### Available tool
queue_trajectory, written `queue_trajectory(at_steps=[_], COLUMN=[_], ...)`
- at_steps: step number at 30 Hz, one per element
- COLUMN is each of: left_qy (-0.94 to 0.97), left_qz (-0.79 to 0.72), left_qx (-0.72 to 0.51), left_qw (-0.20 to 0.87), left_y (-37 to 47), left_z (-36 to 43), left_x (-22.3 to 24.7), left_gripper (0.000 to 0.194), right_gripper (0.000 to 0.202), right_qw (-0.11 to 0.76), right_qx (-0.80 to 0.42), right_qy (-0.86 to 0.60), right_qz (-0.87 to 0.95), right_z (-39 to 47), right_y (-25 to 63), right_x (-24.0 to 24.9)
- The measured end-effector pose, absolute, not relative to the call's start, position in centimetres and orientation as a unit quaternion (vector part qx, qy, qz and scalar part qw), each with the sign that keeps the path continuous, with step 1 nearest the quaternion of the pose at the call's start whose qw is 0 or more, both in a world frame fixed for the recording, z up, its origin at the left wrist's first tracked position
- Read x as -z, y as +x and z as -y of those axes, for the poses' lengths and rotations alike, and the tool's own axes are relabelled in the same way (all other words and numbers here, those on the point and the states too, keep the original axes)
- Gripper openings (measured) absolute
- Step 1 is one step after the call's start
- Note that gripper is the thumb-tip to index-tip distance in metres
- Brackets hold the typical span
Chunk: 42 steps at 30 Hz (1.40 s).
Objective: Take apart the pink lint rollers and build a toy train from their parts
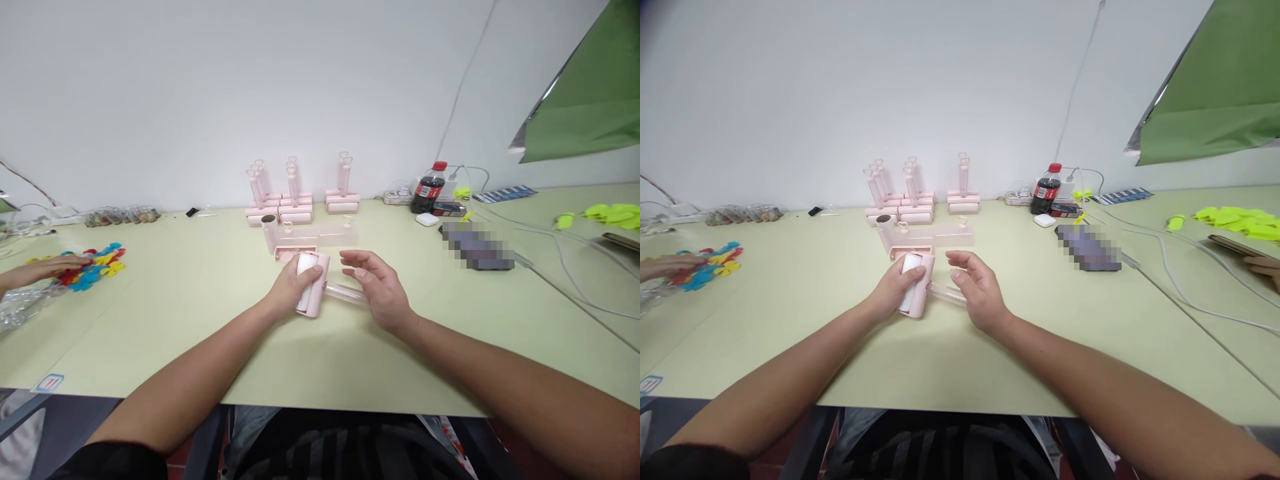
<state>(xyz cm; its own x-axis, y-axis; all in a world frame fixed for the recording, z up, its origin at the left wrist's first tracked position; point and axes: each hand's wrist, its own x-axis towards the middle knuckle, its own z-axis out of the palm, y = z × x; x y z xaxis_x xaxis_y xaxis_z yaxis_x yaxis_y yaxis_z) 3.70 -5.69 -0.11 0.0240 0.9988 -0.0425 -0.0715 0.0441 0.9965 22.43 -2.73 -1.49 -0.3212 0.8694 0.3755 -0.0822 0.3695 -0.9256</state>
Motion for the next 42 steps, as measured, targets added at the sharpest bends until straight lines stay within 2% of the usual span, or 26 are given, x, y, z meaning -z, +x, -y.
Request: queue_trajectory(at_steps=[4,10,14,17,19,21,23,25,28,30,33,35,37,39,42], left_qy=[0.482,0.471,0.453,0.433,0.419,0.403,0.391,0.383,0.375,0.366,0.336,0.314,0.302,0.300,0.313], left_qz=[-0.477,-0.443,-0.441,-0.436,-0.437,-0.440,-0.440,-0.435,-0.425,-0.418,-0.408,-0.404,-0.402,-0.402,-0.405], left_qx=[-0.513,-0.499,-0.527,-0.549,-0.557,-0.566,-0.576,-0.583,-0.588,-0.596,-0.603,-0.603,-0.602,-0.597,-0.590], left_qw=[0.527,0.576,0.568,0.566,0.568,0.568,0.567,0.570,0.576,0.579,0.598,0.612,0.620,0.626,0.625], left_y=[4.1,3.9,3.9,3.9,3.9,3.8,3.6,3.5,3.3,3.1,2.9,2.8,2.7,2.6,2.6], left_z=[6.1,6.3,6.1,5.8,5.6,5.5,5.5,5.5,5.4,5.4,5.2,5.1,5.1,5.1,5.2], left_x=[-0.1,-0.3,-0.1,0.0,-0.1,-0.2,-0.4,-0.5,-0.6,-0.7,-0.8,-0.8,-0.8,-0.8,-0.6], left_gripper=[0.041,0.048,0.049,0.049,0.049,0.050,0.050,0.049,0.046,0.044,0.046,0.047,0.047,0.047,0.046], right_gripper=[0.033,0.037,0.040,0.039,0.036,0.038,0.042,0.040,0.021,0.016,0.024,0.023,0.027,0.030,0.031], right_qw=[0.523,0.507,0.492,0.514,0.529,0.470,0.401,0.330,0.293,0.304,0.353,0.439,0.460,0.470,0.473], right_qx=[-0.488,-0.491,-0.477,-0.374,-0.227,-0.104,-0.074,-0.095,-0.131,-0.140,-0.216,-0.455,-0.579,-0.608,-0.589], right_qy=[-0.291,-0.300,-0.298,-0.322,-0.371,-0.394,-0.429,-0.452,-0.460,-0.463,-0.466,-0.400,-0.343,-0.332,-0.335], right_qz=[0.636,0.642,0.665,0.701,0.729,0.783,0.806,0.823,0.828,0.821,0.782,0.663,0.579,0.548,0.563], right_z=[2.2,1.3,-0.1,-3.1,-6.0,-9.1,-11.7,-13.4,-14.0,-13.1,-10.0,-7.1,-4.1,-1.7,0.1], right_y=[22.4,22.4,22.8,23.2,23.3,23.1,22.5,21.8,21.0,21.0,22.2,23.4,24.4,25.0,25.0], right_x=[1.8,2.1,1.9,0.9,0.0,-1.0,-1.5,-1.7,-1.6,-1.6,-2.2,-2.7,-3.0,-3.0,-2.5])
